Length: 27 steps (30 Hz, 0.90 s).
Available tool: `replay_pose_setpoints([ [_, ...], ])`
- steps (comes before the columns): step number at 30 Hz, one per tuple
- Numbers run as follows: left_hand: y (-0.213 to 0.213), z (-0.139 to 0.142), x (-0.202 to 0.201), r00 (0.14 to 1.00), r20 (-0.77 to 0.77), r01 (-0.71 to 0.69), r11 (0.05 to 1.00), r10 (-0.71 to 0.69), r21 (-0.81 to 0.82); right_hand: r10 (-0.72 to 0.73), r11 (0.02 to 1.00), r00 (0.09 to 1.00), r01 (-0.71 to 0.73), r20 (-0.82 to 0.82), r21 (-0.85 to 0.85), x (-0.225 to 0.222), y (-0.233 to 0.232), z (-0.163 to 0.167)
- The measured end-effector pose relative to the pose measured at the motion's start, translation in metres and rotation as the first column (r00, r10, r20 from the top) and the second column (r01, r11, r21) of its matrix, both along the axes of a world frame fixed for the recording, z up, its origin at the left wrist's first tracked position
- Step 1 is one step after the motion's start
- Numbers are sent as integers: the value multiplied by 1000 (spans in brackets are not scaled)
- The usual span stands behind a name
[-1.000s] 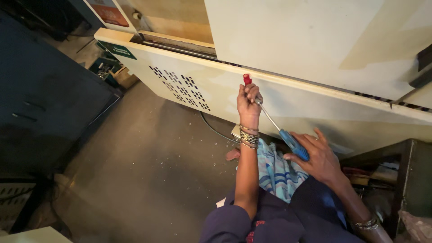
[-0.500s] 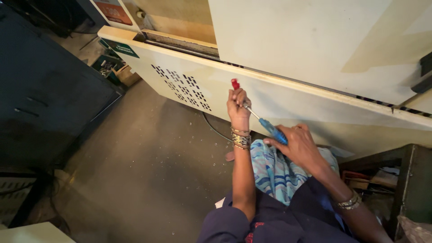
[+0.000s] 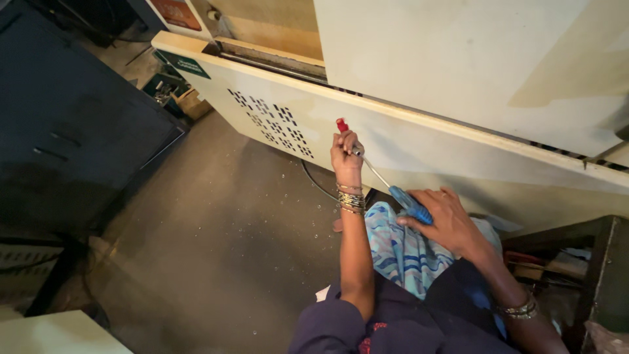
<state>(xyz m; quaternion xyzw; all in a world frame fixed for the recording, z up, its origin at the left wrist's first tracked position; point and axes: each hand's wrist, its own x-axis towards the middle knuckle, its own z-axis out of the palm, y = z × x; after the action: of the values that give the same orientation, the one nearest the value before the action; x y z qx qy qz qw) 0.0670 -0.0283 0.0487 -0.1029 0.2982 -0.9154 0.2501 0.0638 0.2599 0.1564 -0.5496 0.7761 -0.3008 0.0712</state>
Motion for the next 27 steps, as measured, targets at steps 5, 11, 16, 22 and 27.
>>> replay_pose_setpoints([
  [5,6,24,10,997,13,-68,977,72,-200,-64,995,998,65,-16,80,0,19,-15],
  [11,51,69,26,508,214,72,206,834,-976,-119,984,986,101,-116,-150,-11,56,-38],
  [16,89,82,37,96,-260,453,-275,961,-848,-191,966,982,188,1,-180,-11,76,-52],
  [22,98,81,34,-22,-518,435,-459,855,-775,-182,967,983,172,-36,-186,-6,78,-65],
  [27,90,78,30,-21,-575,375,-527,818,-763,-183,968,982,170,-56,-183,-13,73,-72],
])
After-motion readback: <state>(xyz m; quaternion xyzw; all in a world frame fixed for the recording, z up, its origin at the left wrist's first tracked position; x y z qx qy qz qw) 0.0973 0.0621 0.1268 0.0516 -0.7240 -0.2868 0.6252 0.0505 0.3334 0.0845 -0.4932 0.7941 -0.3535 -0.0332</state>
